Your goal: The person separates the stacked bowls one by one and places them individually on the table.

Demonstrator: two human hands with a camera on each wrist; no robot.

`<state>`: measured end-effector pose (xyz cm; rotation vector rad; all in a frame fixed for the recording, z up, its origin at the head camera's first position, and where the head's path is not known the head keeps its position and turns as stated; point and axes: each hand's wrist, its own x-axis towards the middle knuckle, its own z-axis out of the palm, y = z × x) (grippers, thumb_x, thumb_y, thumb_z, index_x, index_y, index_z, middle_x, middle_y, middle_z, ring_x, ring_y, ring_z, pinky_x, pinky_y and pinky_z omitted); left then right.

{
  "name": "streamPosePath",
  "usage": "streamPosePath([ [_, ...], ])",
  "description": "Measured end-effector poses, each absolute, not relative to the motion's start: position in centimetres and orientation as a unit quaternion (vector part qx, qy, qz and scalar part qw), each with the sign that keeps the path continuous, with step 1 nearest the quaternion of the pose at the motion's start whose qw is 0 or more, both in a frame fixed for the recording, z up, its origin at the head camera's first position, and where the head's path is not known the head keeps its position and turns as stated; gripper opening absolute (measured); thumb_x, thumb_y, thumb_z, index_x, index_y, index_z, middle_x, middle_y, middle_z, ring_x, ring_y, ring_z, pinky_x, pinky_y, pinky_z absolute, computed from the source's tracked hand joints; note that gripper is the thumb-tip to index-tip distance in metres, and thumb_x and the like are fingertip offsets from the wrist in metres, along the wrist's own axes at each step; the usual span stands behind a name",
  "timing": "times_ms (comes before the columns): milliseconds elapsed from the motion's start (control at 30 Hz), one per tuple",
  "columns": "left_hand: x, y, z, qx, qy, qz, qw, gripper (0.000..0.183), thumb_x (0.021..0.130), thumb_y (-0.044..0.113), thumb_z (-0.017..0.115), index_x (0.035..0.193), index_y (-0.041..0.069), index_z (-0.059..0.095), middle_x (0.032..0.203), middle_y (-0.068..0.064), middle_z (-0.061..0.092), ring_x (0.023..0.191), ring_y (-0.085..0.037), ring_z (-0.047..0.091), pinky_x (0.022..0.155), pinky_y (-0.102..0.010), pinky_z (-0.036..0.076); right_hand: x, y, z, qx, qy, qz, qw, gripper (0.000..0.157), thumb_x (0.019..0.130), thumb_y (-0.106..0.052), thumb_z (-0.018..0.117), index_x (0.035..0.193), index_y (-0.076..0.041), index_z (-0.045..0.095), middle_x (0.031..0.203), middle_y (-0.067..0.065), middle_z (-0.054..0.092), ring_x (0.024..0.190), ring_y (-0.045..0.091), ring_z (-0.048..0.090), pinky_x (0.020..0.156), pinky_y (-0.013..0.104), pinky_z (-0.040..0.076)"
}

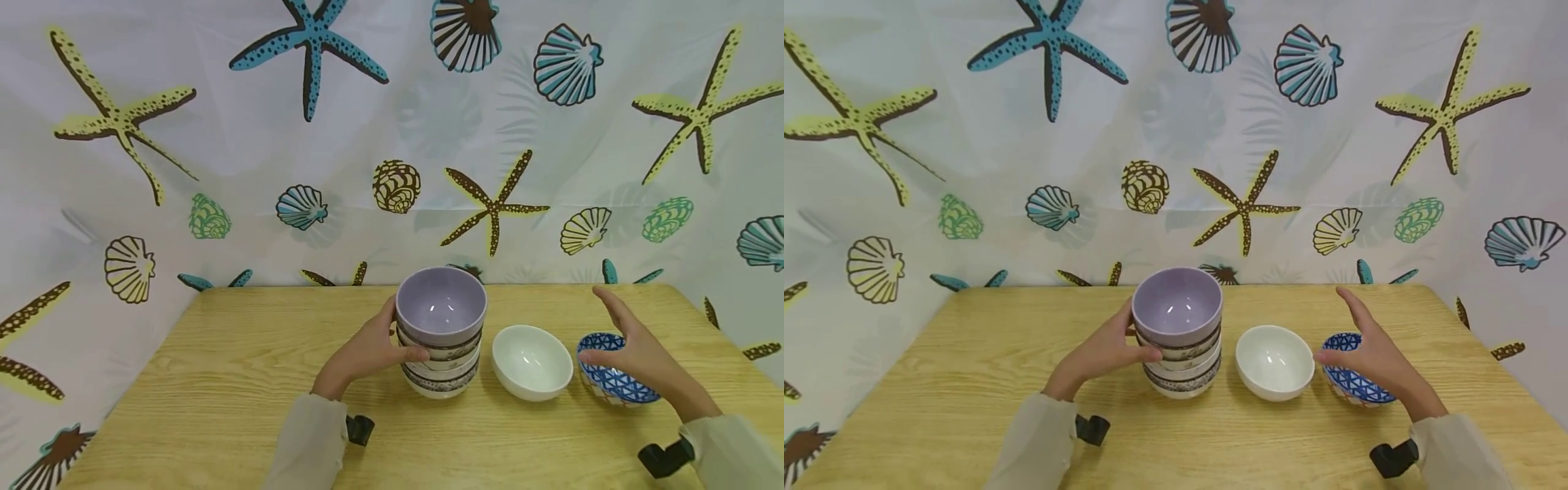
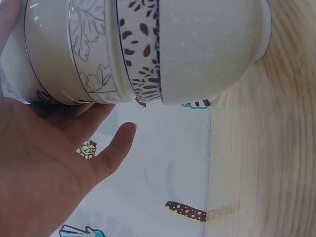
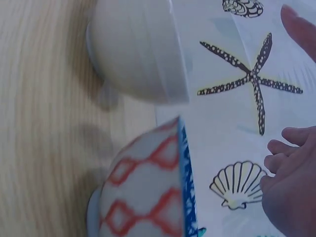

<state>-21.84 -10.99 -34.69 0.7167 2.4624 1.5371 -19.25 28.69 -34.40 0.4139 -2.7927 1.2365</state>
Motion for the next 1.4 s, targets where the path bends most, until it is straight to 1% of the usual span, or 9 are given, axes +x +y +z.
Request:
streamPosePath([
  [233,-21.9,-11.0,-34.7,0.24,0.823,0.509,0.078,0.117,0.068,0.052,0.081,0.154,0.022,0.009,0.155,-0.007,0.028,0.142,-0.03,0.028,0.108,-0.06,0.029,-20.2,26.1,-33.7,0.168,-0.893,0.418,0.021,0.106,0.078,-0.02,0.077,0.155,-0.02,0.003,0.16,0.017,0.002,0.142,0.051,0.004,0.1,0.077,0.014],
  [400,-21.9,-11.0,-34.7,0.236,0.825,0.507,0.078,0.117,0.068,0.051,0.082,0.154,0.022,0.008,0.155,-0.007,0.027,0.142,-0.03,0.027,0.109,-0.06,0.029,-20.7,24.3,-33.2,0.183,-0.879,0.44,0.013,0.105,0.078,-0.02,0.078,0.155,-0.021,0.006,0.161,0.013,0.003,0.145,0.045,0.002,0.105,0.074,0.01],
  [633,-21.8,-11.1,-34.4,0.243,0.824,0.506,0.077,0.118,0.068,0.052,0.081,0.154,0.019,0.008,0.156,-0.009,0.027,0.143,-0.031,0.026,0.108,-0.062,0.028,-21.4,22.0,-32.6,0.225,-0.858,0.462,0.013,0.103,0.078,-0.02,0.078,0.154,-0.023,0.01,0.161,0.01,0.006,0.147,0.039,0.002,0.109,0.07,0.008],
  [733,-21.8,-11.1,-34.4,0.243,0.824,0.506,0.078,0.118,0.068,0.052,0.081,0.154,0.02,0.008,0.156,-0.009,0.026,0.143,-0.031,0.026,0.108,-0.062,0.029,-21.7,20.9,-32.2,0.244,-0.85,0.466,0.015,0.103,0.077,-0.024,0.079,0.154,-0.021,0.011,0.161,0.01,0.007,0.147,0.037,0.003,0.111,0.068,0.007],
  [833,-21.8,-11.1,-34.4,0.244,0.823,0.507,0.079,0.117,0.068,0.05,0.081,0.154,0.021,0.008,0.156,-0.008,0.027,0.143,-0.031,0.026,0.108,-0.062,0.029,-21.8,19.9,-31.8,0.267,-0.842,0.468,0.02,0.104,0.076,-0.024,0.08,0.154,-0.016,0.012,0.161,0.011,0.009,0.147,0.037,0.004,0.113,0.065,0.007],
  [967,-21.7,-11.1,-34.4,0.242,0.821,0.51,0.08,0.115,0.07,0.046,0.082,0.154,0.022,0.008,0.155,-0.008,0.027,0.143,-0.031,0.026,0.108,-0.062,0.029,-21.9,18.5,-31.2,0.287,-0.834,0.47,0.018,0.105,0.074,-0.024,0.081,0.154,-0.016,0.013,0.16,0.012,0.01,0.147,0.036,0.005,0.114,0.063,0.008],
  [1067,-21.7,-11.1,-34.3,0.239,0.823,0.51,0.08,0.115,0.07,0.045,0.083,0.154,0.022,0.008,0.155,-0.008,0.027,0.143,-0.031,0.026,0.107,-0.062,0.028,-22.0,17.6,-31.0,0.296,-0.828,0.475,0.011,0.107,0.073,-0.028,0.083,0.154,-0.017,0.014,0.16,0.011,0.011,0.147,0.035,0.006,0.114,0.063,0.008],
  [1233,-21.6,-11.1,-34.4,0.236,0.822,0.512,0.082,0.115,0.069,0.047,0.082,0.154,0.022,0.009,0.155,-0.008,0.027,0.142,-0.032,0.027,0.107,-0.063,0.029,-22.2,16.2,-30.9,0.311,-0.811,0.495,0.002,0.112,0.069,-0.035,0.085,0.154,-0.016,0.014,0.16,0.011,0.013,0.148,0.034,0.005,0.114,0.063,0.007],
  [1400,-21.6,-11.0,-34.5,0.235,0.822,0.512,0.081,0.113,0.07,0.046,0.082,0.154,0.022,0.01,0.155,-0.006,0.028,0.142,-0.031,0.027,0.107,-0.062,0.028,-22.3,15.0,-31.0,0.33,-0.791,0.515,-0.005,0.119,0.065,-0.041,0.087,0.153,-0.012,0.013,0.159,0.015,0.015,0.147,0.035,0.009,0.115,0.061,0.007],
])
